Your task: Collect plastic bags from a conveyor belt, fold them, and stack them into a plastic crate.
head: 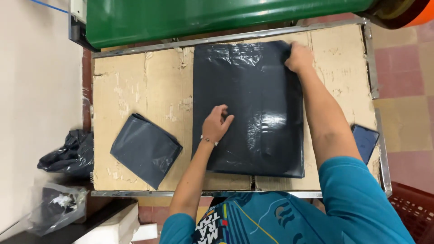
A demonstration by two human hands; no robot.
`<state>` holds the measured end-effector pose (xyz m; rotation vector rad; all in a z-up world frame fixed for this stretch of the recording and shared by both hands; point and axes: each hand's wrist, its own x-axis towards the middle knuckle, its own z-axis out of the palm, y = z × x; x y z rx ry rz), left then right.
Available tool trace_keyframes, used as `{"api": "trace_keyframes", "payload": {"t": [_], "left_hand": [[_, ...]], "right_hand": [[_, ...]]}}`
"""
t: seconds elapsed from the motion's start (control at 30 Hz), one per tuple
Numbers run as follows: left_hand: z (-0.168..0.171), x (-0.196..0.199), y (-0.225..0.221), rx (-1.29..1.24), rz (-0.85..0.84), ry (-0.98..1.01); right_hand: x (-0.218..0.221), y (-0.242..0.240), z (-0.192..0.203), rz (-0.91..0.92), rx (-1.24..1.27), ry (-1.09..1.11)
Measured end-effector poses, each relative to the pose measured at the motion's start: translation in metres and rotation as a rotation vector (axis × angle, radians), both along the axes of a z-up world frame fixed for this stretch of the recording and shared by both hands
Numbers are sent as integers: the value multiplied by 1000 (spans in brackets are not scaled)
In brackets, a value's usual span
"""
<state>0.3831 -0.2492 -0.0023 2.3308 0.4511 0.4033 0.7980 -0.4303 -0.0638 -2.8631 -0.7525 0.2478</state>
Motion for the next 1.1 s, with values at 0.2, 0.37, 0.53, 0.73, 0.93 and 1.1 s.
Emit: {"api": "trace_keyframes", "payload": {"t": [0.2, 0.37, 0.53, 0.73, 0.93, 1.1], "left_hand": [[12, 26, 35, -1301, 187, 305], [20, -13, 88, -1924, 187, 76], [-131, -11, 160, -1939, 167, 27], [-91, -13, 113, -780, 332, 233], [42, -78, 63, 87, 249, 332], [15, -174, 8, 756, -570, 103]], "right_hand": [[-99, -26, 82, 137, 705, -240], [-261, -115, 160, 153, 969, -102], [-361, -173, 115, 141, 822, -53], [-408, -183, 86, 93, 516, -179], [-423, -185, 97, 113, 298, -275], [-460, -159, 90, 246, -89, -575]]}}
